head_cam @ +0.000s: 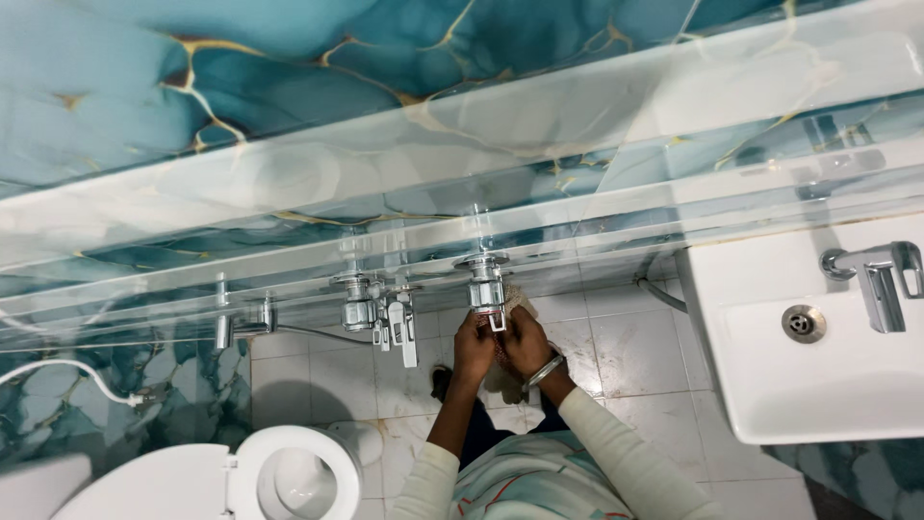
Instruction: The person cleans various bathroom fixtures using a cloth, including a faucet, shower head, and small sink.
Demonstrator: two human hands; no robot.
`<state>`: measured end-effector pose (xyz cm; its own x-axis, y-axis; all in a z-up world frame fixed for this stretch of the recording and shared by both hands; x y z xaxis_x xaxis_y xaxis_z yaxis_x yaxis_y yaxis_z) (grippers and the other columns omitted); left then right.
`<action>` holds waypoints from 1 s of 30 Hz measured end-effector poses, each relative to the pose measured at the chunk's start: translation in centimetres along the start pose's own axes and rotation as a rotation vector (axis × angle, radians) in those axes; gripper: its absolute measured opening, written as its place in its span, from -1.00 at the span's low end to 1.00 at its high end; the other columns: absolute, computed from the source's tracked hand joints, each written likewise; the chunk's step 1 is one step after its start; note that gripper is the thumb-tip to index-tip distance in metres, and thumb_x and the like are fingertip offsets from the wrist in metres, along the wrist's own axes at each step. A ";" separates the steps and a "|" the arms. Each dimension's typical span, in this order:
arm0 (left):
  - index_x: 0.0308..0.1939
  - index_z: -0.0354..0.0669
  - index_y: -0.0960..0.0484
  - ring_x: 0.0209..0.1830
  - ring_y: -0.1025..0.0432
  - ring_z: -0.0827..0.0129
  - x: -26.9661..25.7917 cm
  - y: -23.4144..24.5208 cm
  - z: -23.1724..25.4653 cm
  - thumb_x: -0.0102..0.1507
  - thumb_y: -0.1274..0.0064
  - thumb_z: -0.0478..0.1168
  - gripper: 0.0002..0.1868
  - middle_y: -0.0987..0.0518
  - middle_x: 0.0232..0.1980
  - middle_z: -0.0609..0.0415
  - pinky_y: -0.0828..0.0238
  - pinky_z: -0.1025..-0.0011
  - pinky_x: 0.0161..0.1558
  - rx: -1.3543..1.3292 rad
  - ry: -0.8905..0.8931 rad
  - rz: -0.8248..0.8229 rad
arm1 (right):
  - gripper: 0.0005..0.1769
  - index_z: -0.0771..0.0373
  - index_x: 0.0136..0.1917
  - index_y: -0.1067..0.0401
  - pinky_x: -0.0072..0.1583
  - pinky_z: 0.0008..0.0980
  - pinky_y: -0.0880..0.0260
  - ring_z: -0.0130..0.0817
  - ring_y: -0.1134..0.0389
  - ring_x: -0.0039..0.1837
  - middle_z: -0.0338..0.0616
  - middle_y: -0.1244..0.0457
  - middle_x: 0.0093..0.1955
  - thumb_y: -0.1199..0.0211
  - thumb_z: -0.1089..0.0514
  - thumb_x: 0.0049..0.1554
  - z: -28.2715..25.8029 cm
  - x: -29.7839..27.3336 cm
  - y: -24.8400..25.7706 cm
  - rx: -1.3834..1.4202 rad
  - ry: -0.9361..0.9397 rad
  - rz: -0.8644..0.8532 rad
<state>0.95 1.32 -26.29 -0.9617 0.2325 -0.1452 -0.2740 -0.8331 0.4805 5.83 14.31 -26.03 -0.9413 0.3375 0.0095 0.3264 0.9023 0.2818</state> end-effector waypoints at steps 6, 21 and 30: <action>0.13 -0.19 -0.49 -0.20 -0.61 0.05 -1.9 0.5 1.3 0.37 0.06 -0.22 -0.73 -0.68 -0.18 -0.16 -0.54 0.16 -0.13 -0.132 0.383 -0.111 | -0.71 0.38 0.02 -0.40 -0.11 -0.18 -0.40 -0.07 -0.43 -0.19 0.18 -0.35 -0.20 -0.12 0.07 0.27 0.3 -1.7 0.4 0.008 -0.134 -0.047; 0.09 -0.29 -0.45 -0.14 -0.56 0.18 -6.9 5.4 -3.1 0.31 -0.08 -0.22 -0.67 -0.66 -0.09 -0.13 -0.48 0.25 -0.08 -0.190 0.213 -0.299 | -0.59 0.45 0.19 -0.30 -0.02 -0.36 -0.44 -0.35 -0.36 -0.03 0.04 -0.33 0.00 -0.35 0.23 0.16 0.4 -9.9 -4.5 0.169 -0.179 0.230; 0.04 -0.24 -0.41 -0.20 -0.47 0.47 -14.4 11.4 -6.6 0.30 -0.13 -0.14 -0.65 -0.57 -0.14 0.07 -0.45 0.47 -0.16 -0.538 0.303 -0.226 | -0.33 0.38 0.46 -0.14 -0.02 -0.37 -0.50 -0.33 -0.43 0.01 0.00 -0.35 0.10 -0.25 0.35 0.11 -5.5 -14.6 -9.1 0.487 -0.347 0.179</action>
<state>11.70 -14.82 -24.47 -0.8142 0.3448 -0.4671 -0.3503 -0.9334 -0.0784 16.16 -0.27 -23.44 -0.8118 0.4889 -0.3193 0.5558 0.8146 -0.1659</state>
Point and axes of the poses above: each hand's wrist, its own x-axis towards the middle knuckle, its own y-axis out of the back of the hand, z = x × y, the point moved 1 cm from there along x, towards the middle knuckle
